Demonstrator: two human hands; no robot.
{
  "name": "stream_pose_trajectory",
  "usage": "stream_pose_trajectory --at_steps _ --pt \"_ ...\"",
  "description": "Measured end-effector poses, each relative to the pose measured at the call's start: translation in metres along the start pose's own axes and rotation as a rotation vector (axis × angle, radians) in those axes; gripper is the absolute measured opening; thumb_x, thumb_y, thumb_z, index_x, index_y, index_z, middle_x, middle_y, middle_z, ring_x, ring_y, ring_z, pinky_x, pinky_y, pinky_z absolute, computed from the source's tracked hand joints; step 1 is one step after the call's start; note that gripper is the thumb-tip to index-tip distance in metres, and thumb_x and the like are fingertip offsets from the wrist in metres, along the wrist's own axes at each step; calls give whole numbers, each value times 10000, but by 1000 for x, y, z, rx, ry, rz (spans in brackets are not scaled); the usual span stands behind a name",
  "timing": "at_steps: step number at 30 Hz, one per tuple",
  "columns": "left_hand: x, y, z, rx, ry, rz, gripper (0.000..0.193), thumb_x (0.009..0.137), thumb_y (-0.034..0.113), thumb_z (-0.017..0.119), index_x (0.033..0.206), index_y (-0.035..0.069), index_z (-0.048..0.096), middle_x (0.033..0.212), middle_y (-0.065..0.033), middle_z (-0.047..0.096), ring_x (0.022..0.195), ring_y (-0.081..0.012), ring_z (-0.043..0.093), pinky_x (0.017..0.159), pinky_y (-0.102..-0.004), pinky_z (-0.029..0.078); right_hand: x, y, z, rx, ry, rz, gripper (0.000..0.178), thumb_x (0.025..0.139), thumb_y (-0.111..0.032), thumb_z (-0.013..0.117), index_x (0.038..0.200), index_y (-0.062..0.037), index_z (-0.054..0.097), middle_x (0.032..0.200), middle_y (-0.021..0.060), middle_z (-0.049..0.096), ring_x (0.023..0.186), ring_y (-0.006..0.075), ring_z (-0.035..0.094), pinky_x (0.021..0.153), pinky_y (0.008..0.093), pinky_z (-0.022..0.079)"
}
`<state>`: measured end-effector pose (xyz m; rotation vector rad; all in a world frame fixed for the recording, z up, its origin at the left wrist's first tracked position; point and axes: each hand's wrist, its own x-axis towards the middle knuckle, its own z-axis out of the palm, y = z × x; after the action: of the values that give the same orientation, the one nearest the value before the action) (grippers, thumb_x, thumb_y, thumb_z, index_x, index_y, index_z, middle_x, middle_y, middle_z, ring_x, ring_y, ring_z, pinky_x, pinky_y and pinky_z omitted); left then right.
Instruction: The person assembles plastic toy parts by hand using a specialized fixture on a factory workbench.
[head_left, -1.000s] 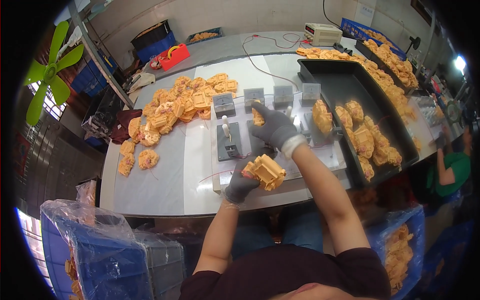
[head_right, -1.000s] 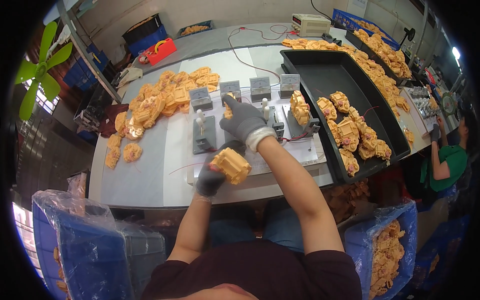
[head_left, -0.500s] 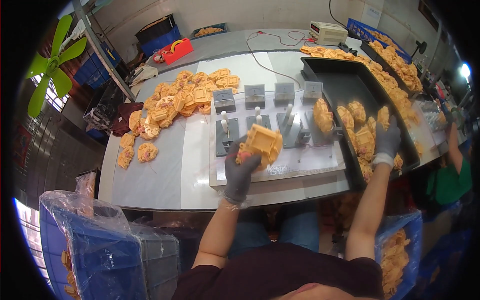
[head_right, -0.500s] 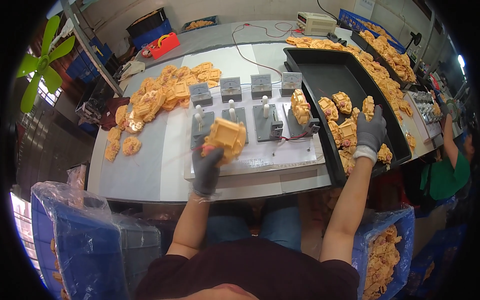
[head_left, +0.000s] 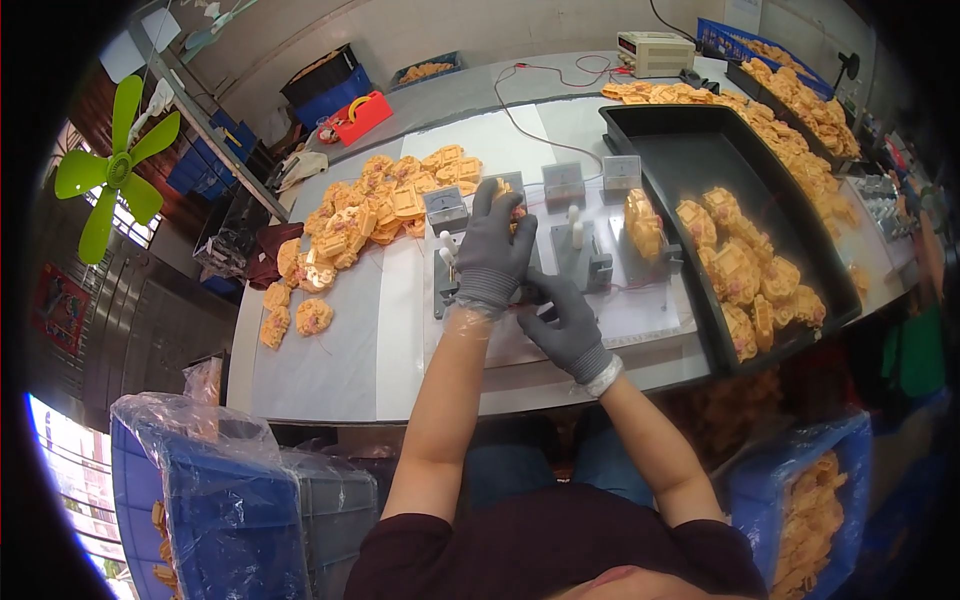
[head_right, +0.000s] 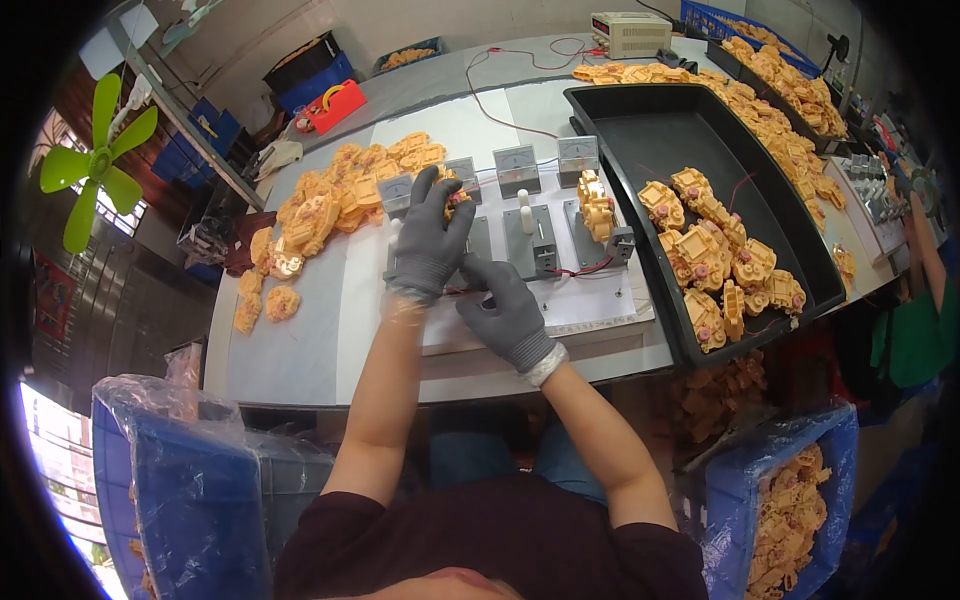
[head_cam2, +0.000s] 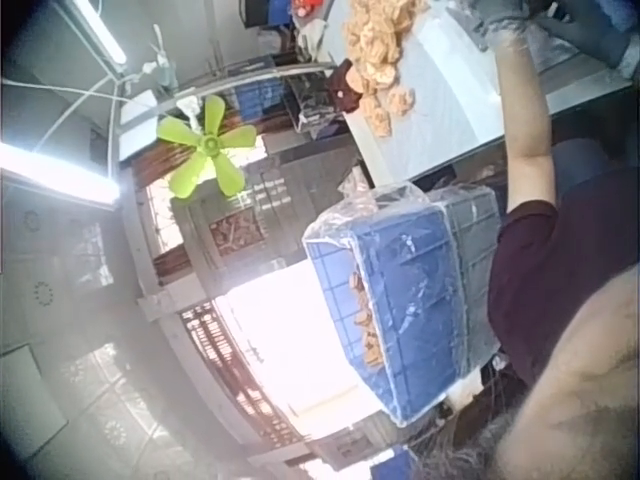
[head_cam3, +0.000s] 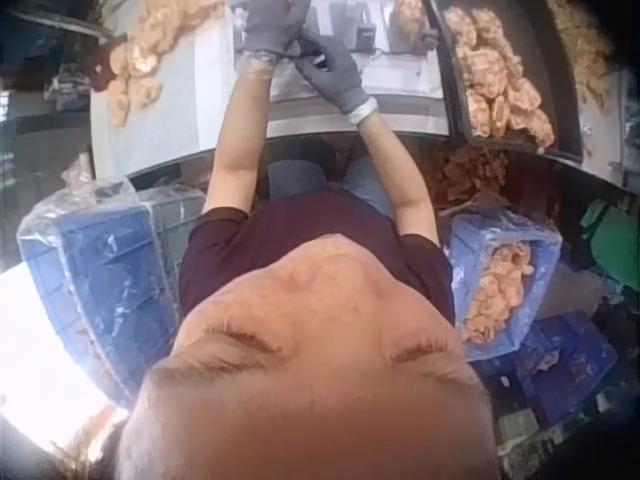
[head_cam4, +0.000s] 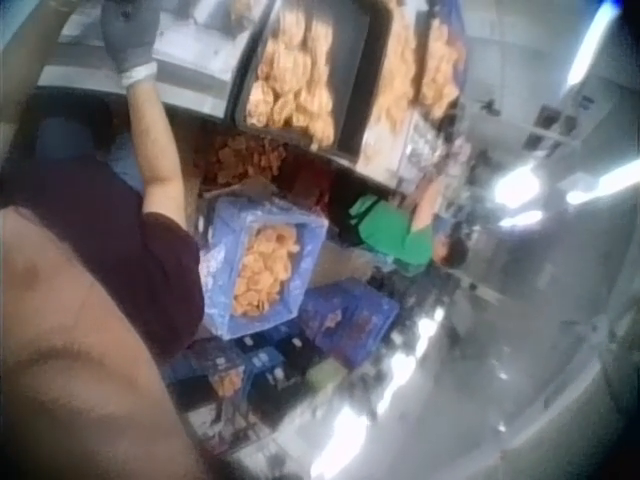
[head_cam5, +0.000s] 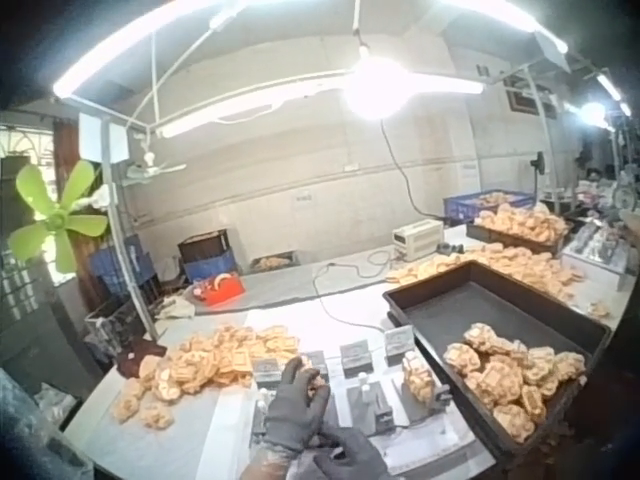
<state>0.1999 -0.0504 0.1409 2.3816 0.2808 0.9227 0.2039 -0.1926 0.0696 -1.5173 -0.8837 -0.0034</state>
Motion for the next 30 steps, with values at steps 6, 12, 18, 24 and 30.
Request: stream_pose_trajectory --at_steps 6,12,18,24,30 --pt "4 6 -4 210 -231 -95 366 852 258 589 1140 33 598 1355 -221 452 1025 -367 614 876 -413 481 1 26 -1 373 -218 158 395 749 -89 681 1122 -39 562 920 24 551 736 84 524 668 244 465" --pt "-10 2 -7 126 -428 -284 480 900 386 512 1218 29 559 1401 -218 404 1131 -390 551 960 -439 417 0 10 -3 373 -221 205 359 750 -108 698 1082 -38 581 908 18 560 758 83 521 664 229 464" --pt "-87 2 1 -272 311 57 406 880 160 592 1229 -20 489 1242 -219 497 998 -303 572 837 -371 478 -6 10 -6 -421 -230 53 411 703 -228 776 1050 -70 622 963 96 617 874 240 623 751 364 509" --pt "-133 -16 21 -694 370 -391 275 864 43 556 1126 -32 521 987 -90 564 802 -138 527 731 -280 459 5 4 -6 -539 -298 150 263 743 -238 731 946 -85 665 929 107 636 861 294 628 752 384 501" --pt "-136 -24 19 -523 308 -406 265 880 79 580 1112 -38 524 896 -94 585 717 -138 533 658 -284 464 -19 1 -48 -422 41 -68 166 745 -58 718 897 -70 652 849 90 642 729 247 625 669 365 502"
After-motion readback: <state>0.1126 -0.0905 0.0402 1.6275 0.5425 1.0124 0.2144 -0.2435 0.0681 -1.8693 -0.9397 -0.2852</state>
